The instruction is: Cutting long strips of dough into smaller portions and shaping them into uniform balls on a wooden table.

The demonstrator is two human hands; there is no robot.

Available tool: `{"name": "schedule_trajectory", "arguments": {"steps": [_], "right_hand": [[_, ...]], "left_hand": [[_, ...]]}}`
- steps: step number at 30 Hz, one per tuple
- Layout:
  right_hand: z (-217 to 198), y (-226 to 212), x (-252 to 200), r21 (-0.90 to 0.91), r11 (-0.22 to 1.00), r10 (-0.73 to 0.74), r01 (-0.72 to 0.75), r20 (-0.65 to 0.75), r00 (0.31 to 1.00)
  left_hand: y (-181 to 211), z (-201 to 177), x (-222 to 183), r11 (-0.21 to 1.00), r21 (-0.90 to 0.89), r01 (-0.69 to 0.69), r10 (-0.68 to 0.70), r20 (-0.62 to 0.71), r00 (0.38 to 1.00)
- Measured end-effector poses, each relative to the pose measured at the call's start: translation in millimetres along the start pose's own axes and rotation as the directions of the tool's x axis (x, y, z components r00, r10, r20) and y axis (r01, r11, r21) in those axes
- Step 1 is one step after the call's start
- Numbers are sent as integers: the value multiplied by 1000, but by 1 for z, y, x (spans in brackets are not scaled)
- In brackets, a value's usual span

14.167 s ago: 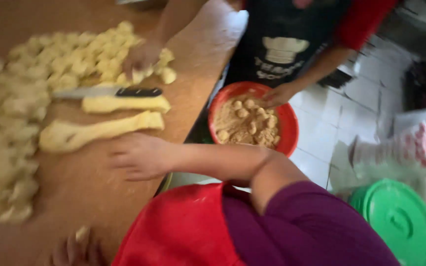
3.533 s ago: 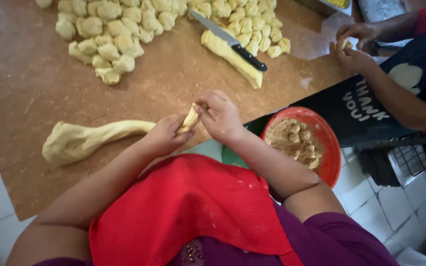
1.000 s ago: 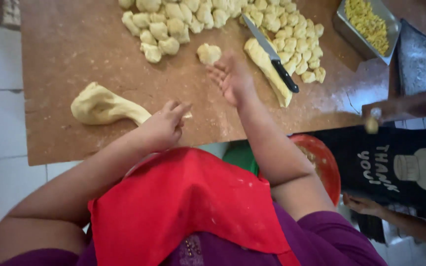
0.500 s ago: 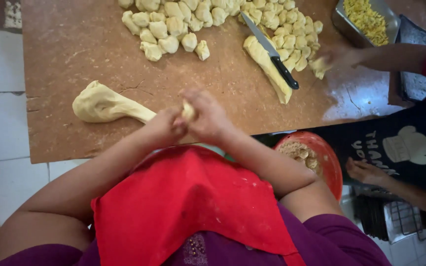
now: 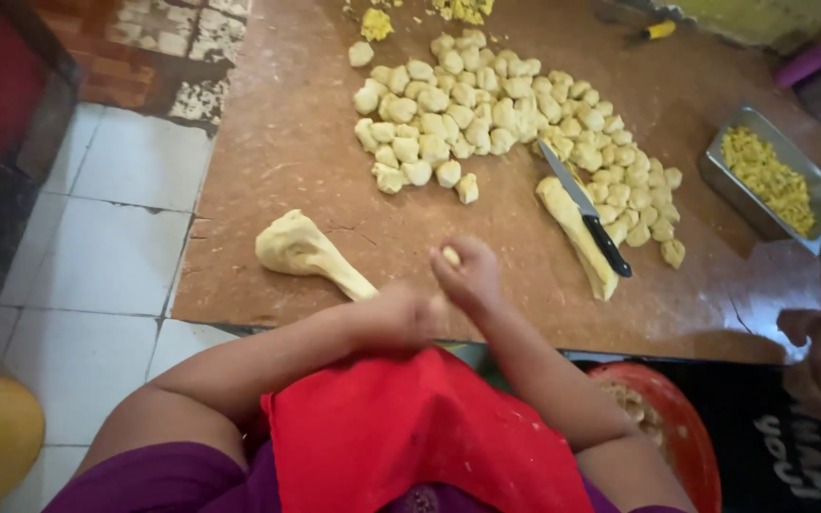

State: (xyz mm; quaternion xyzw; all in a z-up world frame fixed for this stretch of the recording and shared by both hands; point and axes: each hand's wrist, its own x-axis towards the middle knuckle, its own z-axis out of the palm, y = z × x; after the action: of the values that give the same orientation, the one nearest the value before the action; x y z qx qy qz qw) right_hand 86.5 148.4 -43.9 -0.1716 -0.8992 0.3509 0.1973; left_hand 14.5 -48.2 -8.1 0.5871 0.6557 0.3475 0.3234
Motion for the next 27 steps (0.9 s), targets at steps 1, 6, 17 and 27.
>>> {"name": "schedule_trajectory", "arguments": {"steps": [1,6,17,27], "right_hand": [[3,15,9,9,1000,-3,3,-4,1000],[19,33,-34,-356,913,-115,201,249,962],[-101,-37,12,-351,914,-172,201,112,979],[15,-33,-5,168,948,-293,270,133,947]], "left_hand": [[15,-1,-4,1000,9,5,-5,1,1000],[-35,-3,-1,988,-141,-62,6,-369,930],[-27,-24,-38,978,-42,205,-208,-313,927],[-82,-24,-18,983,124,-136,174,-385,906]]}}
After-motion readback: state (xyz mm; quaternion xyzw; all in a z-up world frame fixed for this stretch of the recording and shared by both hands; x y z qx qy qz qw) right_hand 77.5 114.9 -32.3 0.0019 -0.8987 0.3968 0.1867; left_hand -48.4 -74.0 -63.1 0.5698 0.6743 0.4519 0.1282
